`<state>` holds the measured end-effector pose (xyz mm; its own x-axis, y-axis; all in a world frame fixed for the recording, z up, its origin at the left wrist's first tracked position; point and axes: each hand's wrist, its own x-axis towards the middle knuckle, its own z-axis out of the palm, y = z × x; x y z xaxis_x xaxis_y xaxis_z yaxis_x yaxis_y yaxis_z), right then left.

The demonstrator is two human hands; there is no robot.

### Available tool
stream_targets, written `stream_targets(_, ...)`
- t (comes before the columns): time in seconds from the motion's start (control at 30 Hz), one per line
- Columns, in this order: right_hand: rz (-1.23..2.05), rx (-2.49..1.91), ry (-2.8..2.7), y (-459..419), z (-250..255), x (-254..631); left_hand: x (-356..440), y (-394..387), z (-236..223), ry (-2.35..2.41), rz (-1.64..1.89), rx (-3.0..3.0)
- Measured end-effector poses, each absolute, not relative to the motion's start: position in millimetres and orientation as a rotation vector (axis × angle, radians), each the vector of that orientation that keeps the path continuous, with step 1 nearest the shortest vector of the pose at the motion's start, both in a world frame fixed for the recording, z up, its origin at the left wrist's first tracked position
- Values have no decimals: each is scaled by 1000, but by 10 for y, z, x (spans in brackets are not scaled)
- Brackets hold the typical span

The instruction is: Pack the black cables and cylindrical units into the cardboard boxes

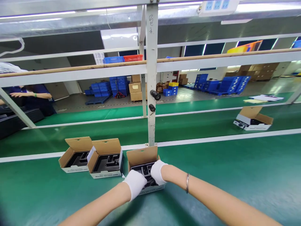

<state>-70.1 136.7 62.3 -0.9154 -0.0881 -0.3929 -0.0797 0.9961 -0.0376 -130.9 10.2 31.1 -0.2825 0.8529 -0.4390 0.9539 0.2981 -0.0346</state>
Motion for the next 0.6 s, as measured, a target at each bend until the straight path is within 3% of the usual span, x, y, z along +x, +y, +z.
stream_targets(0.13,-226,-219,2665,1331,632,-586,-1302,170,252,2266,-374,1713)
stream_targets(0.27,67,92,2730,1301,279,-363,-1318,-44,273,2315,-181,1923)
stream_targets(0.33,34,168,2764,1470,151,-226,-1444,-329,275,2480,53,2053)
stream_targets(0.4,-55,257,2801,1778,131,-97,-1656,-694,279,3016,614,2125)
stream_targets(0.47,-77,384,2837,2166,205,-25,-1886,-1056,313,3477,966,1520)
stream_targets(0.6,13,578,2836,2871,458,-205,-2157,-1502,461,3404,1211,112)
